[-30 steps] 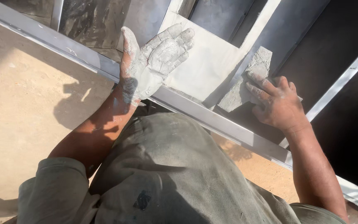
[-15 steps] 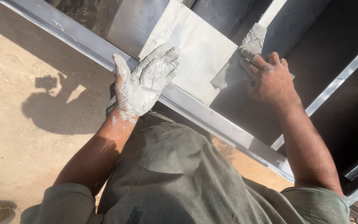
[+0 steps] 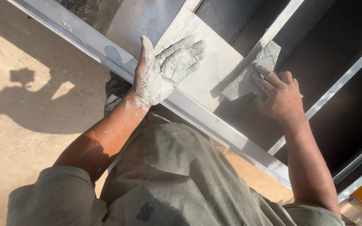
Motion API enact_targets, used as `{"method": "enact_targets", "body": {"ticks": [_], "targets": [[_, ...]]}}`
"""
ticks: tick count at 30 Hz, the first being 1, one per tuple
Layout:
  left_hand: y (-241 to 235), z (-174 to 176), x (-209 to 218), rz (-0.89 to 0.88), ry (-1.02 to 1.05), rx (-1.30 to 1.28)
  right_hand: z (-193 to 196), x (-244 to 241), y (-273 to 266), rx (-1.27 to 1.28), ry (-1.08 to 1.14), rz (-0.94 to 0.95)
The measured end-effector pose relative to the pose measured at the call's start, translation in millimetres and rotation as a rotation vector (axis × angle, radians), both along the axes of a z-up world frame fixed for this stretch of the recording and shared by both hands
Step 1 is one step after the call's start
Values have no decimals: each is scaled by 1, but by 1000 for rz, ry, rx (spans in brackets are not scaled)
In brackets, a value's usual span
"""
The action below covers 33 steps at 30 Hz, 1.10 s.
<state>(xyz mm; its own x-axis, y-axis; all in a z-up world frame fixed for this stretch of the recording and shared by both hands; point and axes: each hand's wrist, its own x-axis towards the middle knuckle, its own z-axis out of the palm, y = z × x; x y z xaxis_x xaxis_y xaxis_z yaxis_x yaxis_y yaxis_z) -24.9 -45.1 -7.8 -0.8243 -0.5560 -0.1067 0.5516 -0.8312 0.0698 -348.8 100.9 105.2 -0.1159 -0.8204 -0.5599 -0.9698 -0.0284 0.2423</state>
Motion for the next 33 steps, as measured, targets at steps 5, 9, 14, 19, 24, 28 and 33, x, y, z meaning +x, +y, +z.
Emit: {"method": "enact_targets", "body": {"ticks": [5,9,14,19,24,28,33], "targets": [[8,-12,-5,-46,35,115,-8,8,-35,41,11,53],[18,-15,-5,-69,65,184,-4,11,-37,107,59,88],[3,-9,-5,-106,84,215,23,6,-22,292,160,-10],[-13,-3,12,-53,6,119,55,3,-42,-324,-347,-165],[-26,-5,13,-76,4,67,40,-8,-103,-368,-570,-868],[-30,-7,17,-72,-15,61,19,-14,-102,66,-93,-818],[-24,-22,12,46,1,72,47,3,-42,-174,-587,-1067]]}}
